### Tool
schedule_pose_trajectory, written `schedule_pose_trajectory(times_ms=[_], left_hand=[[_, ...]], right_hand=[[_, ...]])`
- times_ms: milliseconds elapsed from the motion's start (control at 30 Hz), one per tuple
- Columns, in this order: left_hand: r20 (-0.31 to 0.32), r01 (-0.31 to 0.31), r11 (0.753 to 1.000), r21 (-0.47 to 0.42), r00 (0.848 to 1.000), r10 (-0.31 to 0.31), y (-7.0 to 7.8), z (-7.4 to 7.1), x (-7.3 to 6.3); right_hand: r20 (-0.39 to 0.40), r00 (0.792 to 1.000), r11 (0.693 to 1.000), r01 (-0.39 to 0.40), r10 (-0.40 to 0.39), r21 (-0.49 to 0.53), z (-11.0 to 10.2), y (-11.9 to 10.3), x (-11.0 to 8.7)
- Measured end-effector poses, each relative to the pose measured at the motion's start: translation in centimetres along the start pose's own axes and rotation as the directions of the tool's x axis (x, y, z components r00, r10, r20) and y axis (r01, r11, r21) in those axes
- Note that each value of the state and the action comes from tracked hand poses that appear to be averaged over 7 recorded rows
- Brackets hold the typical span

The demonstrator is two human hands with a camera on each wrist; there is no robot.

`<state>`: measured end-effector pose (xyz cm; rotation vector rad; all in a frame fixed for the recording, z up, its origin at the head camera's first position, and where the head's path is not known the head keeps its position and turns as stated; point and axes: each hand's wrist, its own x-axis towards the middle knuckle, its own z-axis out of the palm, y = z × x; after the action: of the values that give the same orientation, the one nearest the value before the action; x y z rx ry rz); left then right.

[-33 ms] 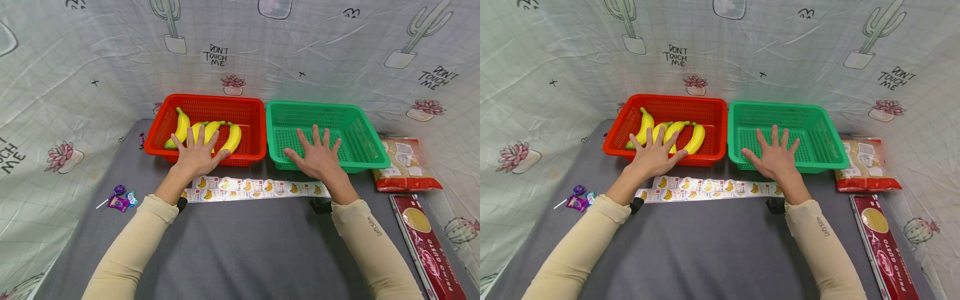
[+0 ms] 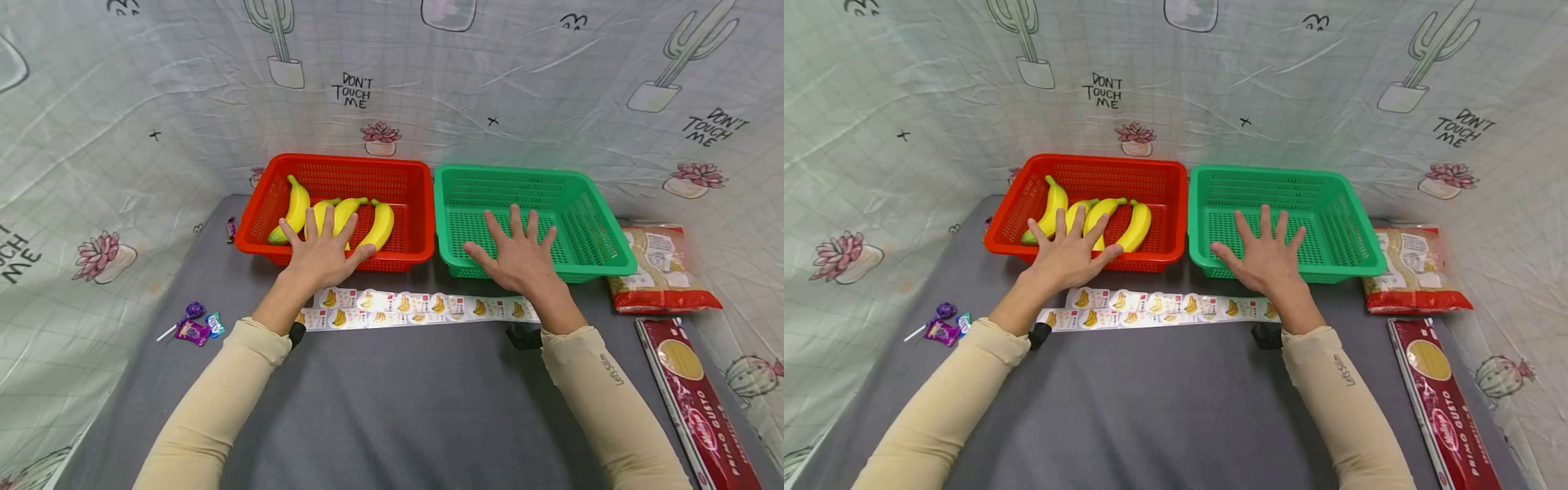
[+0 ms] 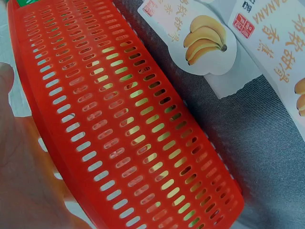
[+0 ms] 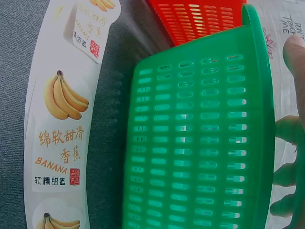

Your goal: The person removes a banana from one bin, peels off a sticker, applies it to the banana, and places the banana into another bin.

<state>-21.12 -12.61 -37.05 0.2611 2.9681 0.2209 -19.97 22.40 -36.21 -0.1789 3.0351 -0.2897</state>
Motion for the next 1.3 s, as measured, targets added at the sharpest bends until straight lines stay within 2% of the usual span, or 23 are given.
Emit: schedule_pose_trajectory(times_ms=[233,367,467,667,933,1033,1200,1300], left_hand=[[-0.011,0.006,1.0,-0.025,1.0,-0.007,-0.8,-0.1,-0.4],[-0.061,0.015,0.998,-0.059,0.998,-0.018,-1.9,-0.7,-0.7],[-0.109,0.049,0.993,-0.104,0.992,-0.061,-3.0,-1.5,-1.0],[-0.155,0.162,0.963,-0.215,0.968,-0.197,-6.1,-3.1,-1.7],[-0.164,0.247,0.904,-0.35,0.933,-0.319,-9.8,-4.0,-2.5],[-0.205,0.244,0.89,-0.384,0.918,-0.34,-10.7,-4.1,-3.0],[-0.296,0.192,0.873,-0.448,0.89,-0.347,-11.7,-3.6,-3.3],[-0.292,0.176,0.841,-0.512,0.885,-0.363,-12.0,-3.3,-3.4]], right_hand=[[-0.027,0.999,1.0,0.022,-0.021,0.022,0.1,-0.4,0.3],[-0.093,0.993,0.994,0.076,-0.069,0.077,-0.2,-1.0,0.4],[-0.14,0.985,0.985,0.12,-0.102,0.126,-0.6,-1.6,0.6],[-0.211,0.969,0.965,0.174,-0.132,0.197,-1.4,-3.2,1.2],[-0.251,0.951,0.937,0.244,-0.181,0.248,-2.1,-6.0,2.6],[-0.261,0.947,0.927,0.259,-0.189,0.271,-2.2,-7.3,3.3],[-0.26,0.946,0.915,0.269,-0.193,0.302,-2.1,-9.2,4.5],[-0.248,0.949,0.915,0.266,-0.194,0.304,-1.8,-10.4,5.3]])
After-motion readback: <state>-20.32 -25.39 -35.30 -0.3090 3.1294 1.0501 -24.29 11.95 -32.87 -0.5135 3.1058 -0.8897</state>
